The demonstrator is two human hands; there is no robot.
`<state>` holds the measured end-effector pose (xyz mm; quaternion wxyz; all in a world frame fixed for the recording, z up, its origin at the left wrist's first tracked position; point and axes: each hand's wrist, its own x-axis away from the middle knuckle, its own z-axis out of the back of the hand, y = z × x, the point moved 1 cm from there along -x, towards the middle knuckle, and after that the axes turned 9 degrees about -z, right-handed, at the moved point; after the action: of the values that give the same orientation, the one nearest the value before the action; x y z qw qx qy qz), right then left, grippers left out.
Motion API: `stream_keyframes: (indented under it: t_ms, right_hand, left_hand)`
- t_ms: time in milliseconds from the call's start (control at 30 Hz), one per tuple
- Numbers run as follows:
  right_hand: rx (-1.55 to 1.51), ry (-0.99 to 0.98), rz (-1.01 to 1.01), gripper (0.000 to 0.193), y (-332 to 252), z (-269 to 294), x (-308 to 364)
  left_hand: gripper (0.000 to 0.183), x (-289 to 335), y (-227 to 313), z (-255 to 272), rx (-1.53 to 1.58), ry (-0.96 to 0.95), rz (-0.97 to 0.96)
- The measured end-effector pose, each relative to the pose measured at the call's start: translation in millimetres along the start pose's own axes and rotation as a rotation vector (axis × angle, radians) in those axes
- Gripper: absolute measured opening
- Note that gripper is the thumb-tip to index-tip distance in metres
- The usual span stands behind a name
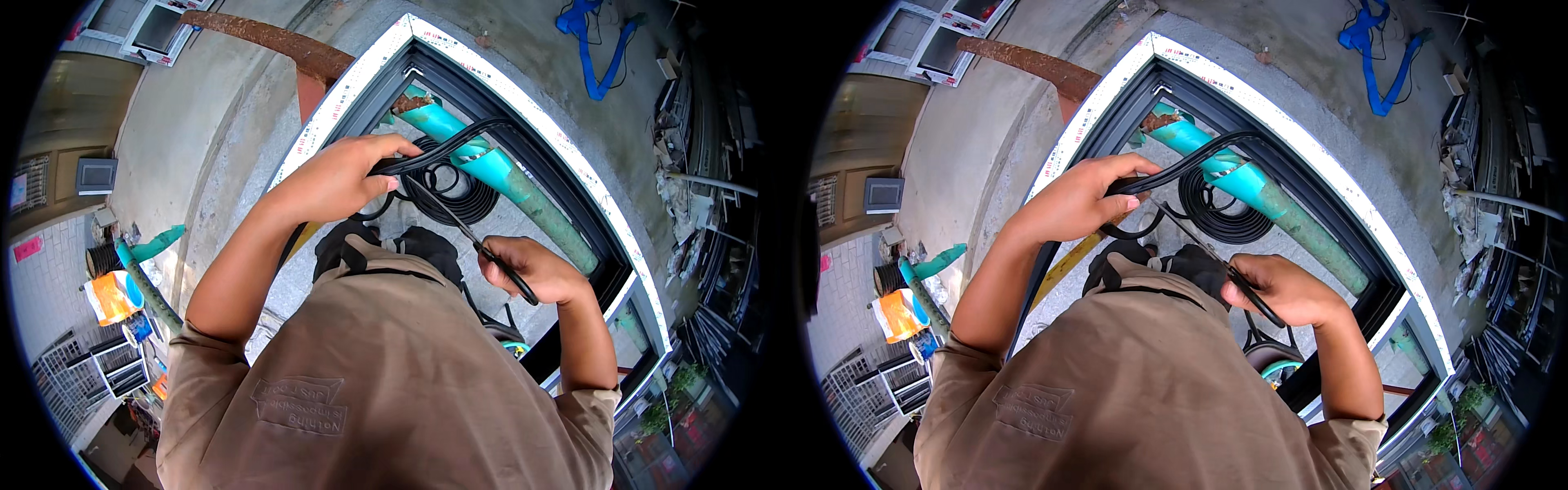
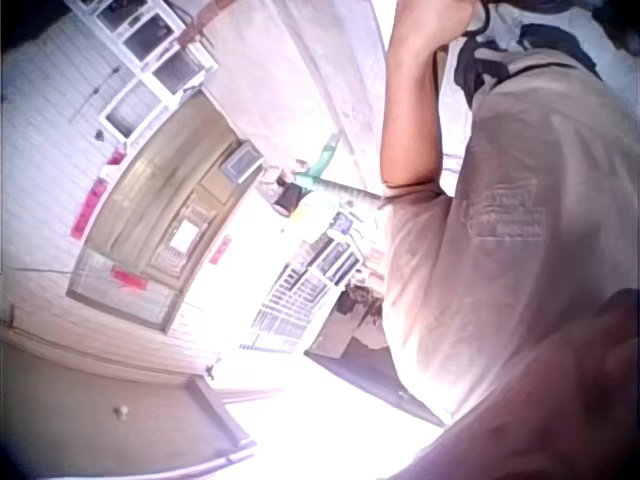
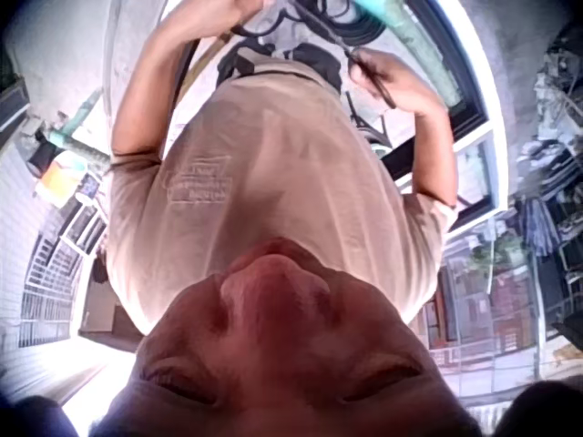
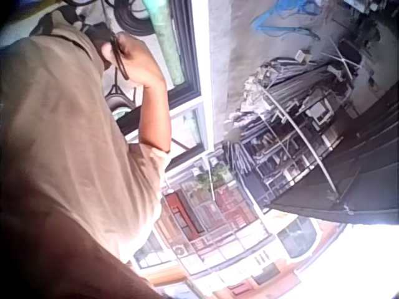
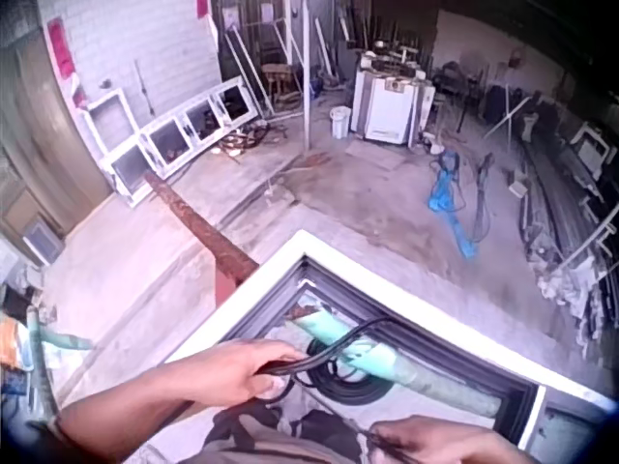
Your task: The person installs a rubber seal into a metal window frame by pressing the strip into the frame groove with their hands and cutting the seal using scissors.
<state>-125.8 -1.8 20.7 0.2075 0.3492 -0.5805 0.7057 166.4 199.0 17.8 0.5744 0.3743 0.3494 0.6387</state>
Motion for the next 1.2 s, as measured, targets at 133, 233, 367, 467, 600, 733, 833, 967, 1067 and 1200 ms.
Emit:
stream_keyframes:
  t_ms: [133, 233, 367, 467, 600, 733, 833, 967, 1067, 1200]
  right_hand:
    - [-0.03, -0.005, -0.04, 0.054, 0.3, 11.9, -3.6]
    - [-0.066, 0.009, 0.024, 0.071, 0.5, 15.5, -8.7]
    - [0.004, 0.04, 0.044, 0.07, -0.7, 19.5, -10.8]
    - [-0.013, 0.029, 0.033, 0.071, 0.2, 21.3, -11.8]
    - [-0.046, 0.015, 0.014, 0.072, -0.8, 21.6, -12.7]
    - [-0.067, 0.024, -0.034, 0.073, -1.7, 22.2, -11.7]
    - [-0.087, 0.03, -0.05, 0.07, 0.9, 21.5, -12.6]
    - [-0.078, 0.057, -0.08, 0.064, 2.9, 18.3, -11.1]
    - [-0.045, 0.089, -0.094, 0.057, 4.7, 15.6, -11.3]
    - [0.015, 0.118, -0.11, 0.047, 10.7, 16.7, -13.1]
  left_hand:
    - [0.048, 0.6, -7.3, -4.3, -0.01, -0.014, 0.015]
    - [0.048, -0.4, -8.1, -6.7, 0.015, -0.019, 0.054]
    - [0.048, 1.5, -10.1, -5.8, 0.033, -0.025, 0.029]
    - [0.049, 0.5, -11.4, -6.6, 0.039, -0.034, 0.019]
    - [0.049, 0.4, -14.0, -6.8, 0.042, -0.038, 0.014]
    - [0.05, 0.7, -14.2, -6.8, 0.029, -0.046, 0.026]
    - [0.051, 1.1, -16.4, -6.6, 0.023, -0.048, 0.033]
    - [0.05, 0.1, -16.0, -6.3, 0.057, -0.047, 0.022]
    - [0.049, -0.5, -15.5, -5.8, 0.095, -0.048, 0.009]
    - [0.049, -0.7, -15.6, -5.5, 0.104, -0.052, 0.006]
